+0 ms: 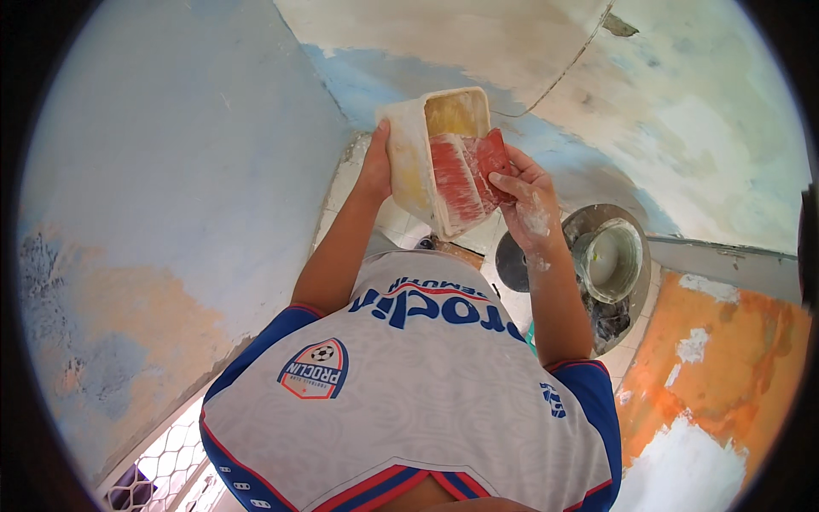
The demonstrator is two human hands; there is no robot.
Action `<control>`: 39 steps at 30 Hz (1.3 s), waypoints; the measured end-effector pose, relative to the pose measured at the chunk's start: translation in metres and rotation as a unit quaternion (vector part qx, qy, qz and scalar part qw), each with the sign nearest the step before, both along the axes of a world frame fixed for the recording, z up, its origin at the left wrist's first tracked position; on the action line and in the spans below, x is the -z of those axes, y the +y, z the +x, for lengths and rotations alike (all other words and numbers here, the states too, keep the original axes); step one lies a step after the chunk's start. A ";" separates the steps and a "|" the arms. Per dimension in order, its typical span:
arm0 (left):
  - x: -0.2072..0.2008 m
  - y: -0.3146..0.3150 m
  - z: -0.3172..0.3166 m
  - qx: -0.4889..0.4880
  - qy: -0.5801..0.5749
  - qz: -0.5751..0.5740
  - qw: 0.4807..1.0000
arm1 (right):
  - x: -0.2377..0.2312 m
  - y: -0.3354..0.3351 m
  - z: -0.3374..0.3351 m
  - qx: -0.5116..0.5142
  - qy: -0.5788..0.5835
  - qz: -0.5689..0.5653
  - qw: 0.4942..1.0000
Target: The person applies a white plaster substance from a container onto a ceiling using a putty knife, smoothing it across the surface with multiple strokes.
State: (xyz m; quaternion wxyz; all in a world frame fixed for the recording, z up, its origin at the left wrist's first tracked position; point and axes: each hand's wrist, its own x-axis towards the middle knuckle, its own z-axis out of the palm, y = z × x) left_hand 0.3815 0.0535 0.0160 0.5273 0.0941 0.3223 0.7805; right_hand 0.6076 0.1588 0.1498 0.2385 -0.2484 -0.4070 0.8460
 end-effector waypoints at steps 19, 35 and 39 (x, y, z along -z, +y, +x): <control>-0.018 0.006 0.004 -0.014 0.044 -0.055 0.997 | 0.012 0.017 0.019 -0.027 0.017 -0.032 0.999; -0.017 0.003 -0.029 -0.006 -0.002 0.051 0.999 | -0.026 -0.003 0.002 0.008 -0.061 0.082 0.995; -0.022 0.009 -0.056 -0.084 0.032 0.196 0.976 | -0.070 -0.019 -0.016 0.034 -0.102 0.124 0.986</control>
